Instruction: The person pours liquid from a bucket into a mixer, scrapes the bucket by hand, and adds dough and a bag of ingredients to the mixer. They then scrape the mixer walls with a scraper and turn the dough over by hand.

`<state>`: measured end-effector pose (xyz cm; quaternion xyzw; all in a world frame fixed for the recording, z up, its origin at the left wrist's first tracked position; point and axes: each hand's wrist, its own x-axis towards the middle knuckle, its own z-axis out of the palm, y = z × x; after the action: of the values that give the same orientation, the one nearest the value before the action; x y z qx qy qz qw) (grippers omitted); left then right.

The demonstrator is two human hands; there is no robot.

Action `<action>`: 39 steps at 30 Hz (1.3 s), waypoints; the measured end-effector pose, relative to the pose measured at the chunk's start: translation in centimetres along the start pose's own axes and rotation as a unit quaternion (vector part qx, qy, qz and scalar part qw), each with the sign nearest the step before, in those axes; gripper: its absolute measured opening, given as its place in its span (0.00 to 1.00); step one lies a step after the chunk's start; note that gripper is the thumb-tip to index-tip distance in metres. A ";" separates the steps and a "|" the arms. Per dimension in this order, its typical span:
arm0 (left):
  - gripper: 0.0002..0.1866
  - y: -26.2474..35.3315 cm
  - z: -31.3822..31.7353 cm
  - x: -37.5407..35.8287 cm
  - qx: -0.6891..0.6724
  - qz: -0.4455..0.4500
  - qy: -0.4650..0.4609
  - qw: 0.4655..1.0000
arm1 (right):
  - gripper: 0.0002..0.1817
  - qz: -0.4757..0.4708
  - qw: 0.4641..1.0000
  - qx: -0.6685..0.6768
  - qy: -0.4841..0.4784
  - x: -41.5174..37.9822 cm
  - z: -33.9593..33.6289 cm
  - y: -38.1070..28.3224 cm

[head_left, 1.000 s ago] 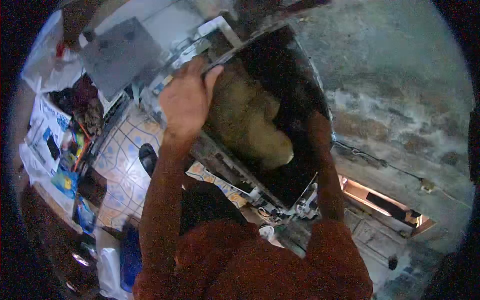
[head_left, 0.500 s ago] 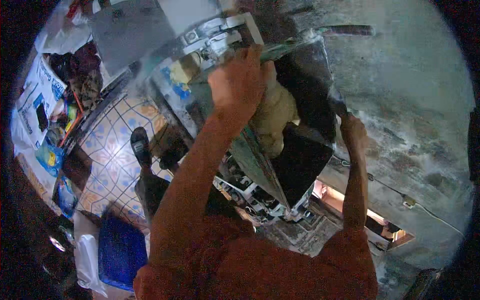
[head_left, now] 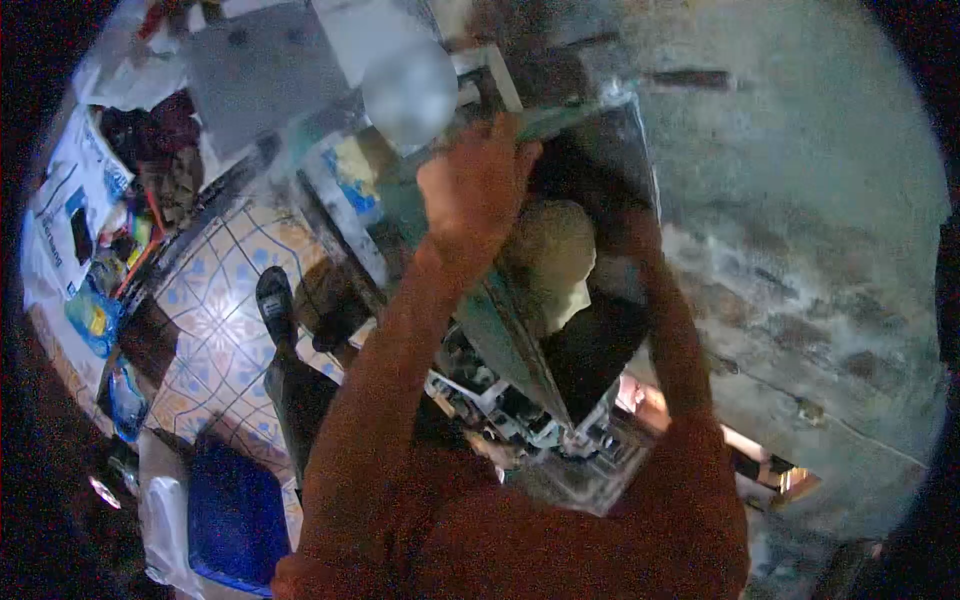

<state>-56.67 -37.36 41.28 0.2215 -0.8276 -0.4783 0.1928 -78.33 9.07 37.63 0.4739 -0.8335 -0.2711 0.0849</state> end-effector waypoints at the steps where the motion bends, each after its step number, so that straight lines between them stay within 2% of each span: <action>1: 0.19 0.5 -0.7 -0.4 0.025 -0.003 0.012 1.000 | 0.19 0.039 0.997 0.027 -0.062 1.9 -0.7 -2.4; 3: 0.19 0.2 -1.5 -0.4 0.054 -0.007 0.015 0.998 | 0.19 0.092 0.983 0.063 -0.146 4.0 -4.2 -3.9; 5: 0.19 0.2 -1.2 -0.3 0.037 -0.014 -0.006 0.999 | 0.19 0.133 0.966 0.057 -0.216 4.4 -11.5 -3.3; 6: 0.20 0.4 -1.3 -0.4 0.013 -0.032 -0.028 0.999 | 0.18 0.166 0.933 -0.021 -0.318 6.7 -17.2 -4.6; 7: 0.20 0.3 -1.2 -0.6 0.009 -0.026 -0.033 0.999 | 0.18 0.174 0.931 -0.022 -0.321 6.2 -18.0 -4.5; 9: 0.20 0.4 -1.7 -0.6 -0.003 -0.012 0.014 1.000 | 0.19 0.205 0.951 -0.102 -0.205 6.9 -20.1 -4.7; 10: 0.20 0.7 -2.0 -0.6 0.006 -0.037 -0.031 0.999 | 0.19 0.291 0.940 0.075 -0.161 8.7 -21.5 -4.8; 11: 0.20 0.9 -2.3 -0.4 0.009 -0.036 -0.031 0.999 | 0.19 0.291 0.940 0.078 -0.159 9.3 -21.0 -4.3; 13: 0.19 0.7 -2.1 -0.4 0.027 -0.029 -0.046 0.998 | 0.18 0.188 0.967 -0.121 -0.123 9.5 -19.5 -3.7; 14: 0.19 0.6 -1.9 -0.5 0.029 -0.033 -0.049 0.998 | 0.11 0.056 0.992 -0.023 -0.108 10.8 -23.0 -4.5; 15: 0.19 0.4 -1.7 -0.6 0.019 -0.022 -0.038 0.999 | 0.11 0.054 0.992 -0.019 -0.108 11.6 -22.2 -4.5; 17: 0.19 0.2 -1.5 0.1 0.011 -0.006 -0.021 1.000 | 0.15 0.117 0.986 0.085 -0.082 14.3 -20.0 -3.6; 19: 0.19 0.6 -1.3 0.0 0.025 -0.016 -0.029 0.999 | 0.21 0.131 0.980 0.030 -0.144 15.8 -11.7 -3.0; 20: 0.19 0.1 -0.7 -0.2 -0.037 -0.017 -0.002 0.999 | 0.21 0.132 0.980 0.026 -0.146 15.0 -10.8 -3.4; 21: 0.19 0.3 -0.7 0.0 -0.036 -0.014 0.008 0.999 | 0.21 0.155 0.981 0.031 -0.110 15.4 -10.2 -4.4; 23: 0.18 0.5 -1.3 -0.1 0.001 -0.045 -0.031 0.999 | 0.21 0.198 0.978 0.052 -0.044 16.0 -9.7 -7.4; 24: 0.18 0.4 -1.4 -0.1 0.001 -0.029 -0.013 1.000 | 0.21 0.217 0.974 0.062 -0.018 16.0 -9.6 -8.2; 25: 0.18 0.3 -1.3 -0.3 0.000 -0.037 -0.014 0.999 | 0.19 0.046 0.995 -0.041 -0.077 15.1 -11.6 -4.9; 26: 0.18 0.5 -1.3 -0.3 -0.004 -0.031 -0.007 0.999 | 0.19 -0.018 0.979 0.003 -0.201 15.7 -16.2 -2.9; 27: 0.18 0.5 -1.3 -0.1 -0.006 -0.021 0.001 1.000 | 0.19 -0.019 0.979 0.003 -0.204 17.5 -18.7 -3.0; 28: 0.18 0.3 -1.4 0.0 -0.007 -0.020 -0.002 1.000 | 0.18 0.079 0.939 -0.010 -0.336 19.1 -20.8 -3.4; 29: 0.19 0.4 -1.6 0.0 -0.034 -0.038 -0.011 0.999 | 0.17 0.182 0.869 -0.023 -0.459 19.2 -21.8 -3.2; 30: 0.19 0.9 -1.8 -0.1 -0.062 -0.055 -0.018 0.996 | 0.14 0.031 0.995 0.018 -0.093 13.4 -13.0 0.2; 33: 0.21 0.5 -1.5 -0.8 -0.027 -0.039 -0.010 0.999 | 0.19 -0.020 0.996 -0.047 0.079 10.7 9.5 -0.5; 34: 0.21 0.3 -1.3 -0.5 0.011 -0.026 -0.001 1.000 | 0.18 0.021 0.999 0.032 -0.033 11.7 1.7 -2.6; 36: 0.21 0.7 -2.3 -0.5 0.000 -0.036 -0.028 0.999 | 0.16 0.148 0.947 0.155 -0.239 14.9 -17.1 -7.9; 38: 0.22 1.2 -2.0 -0.6 -0.024 -0.039 -0.062 0.997 | 0.16 0.312 0.864 0.197 -0.344 11.2 -20.3 -7.6; 39: 0.22 0.7 -1.3 -0.6 -0.028 -0.016 -0.020 0.999 | 0.16 0.317 0.863 0.194 -0.342 8.8 -20.0 -7.2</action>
<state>-55.58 -37.65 42.44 0.2198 -0.8139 -0.5089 0.1742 -69.71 -8.65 49.51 0.0690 -0.9513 -0.2075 -0.2173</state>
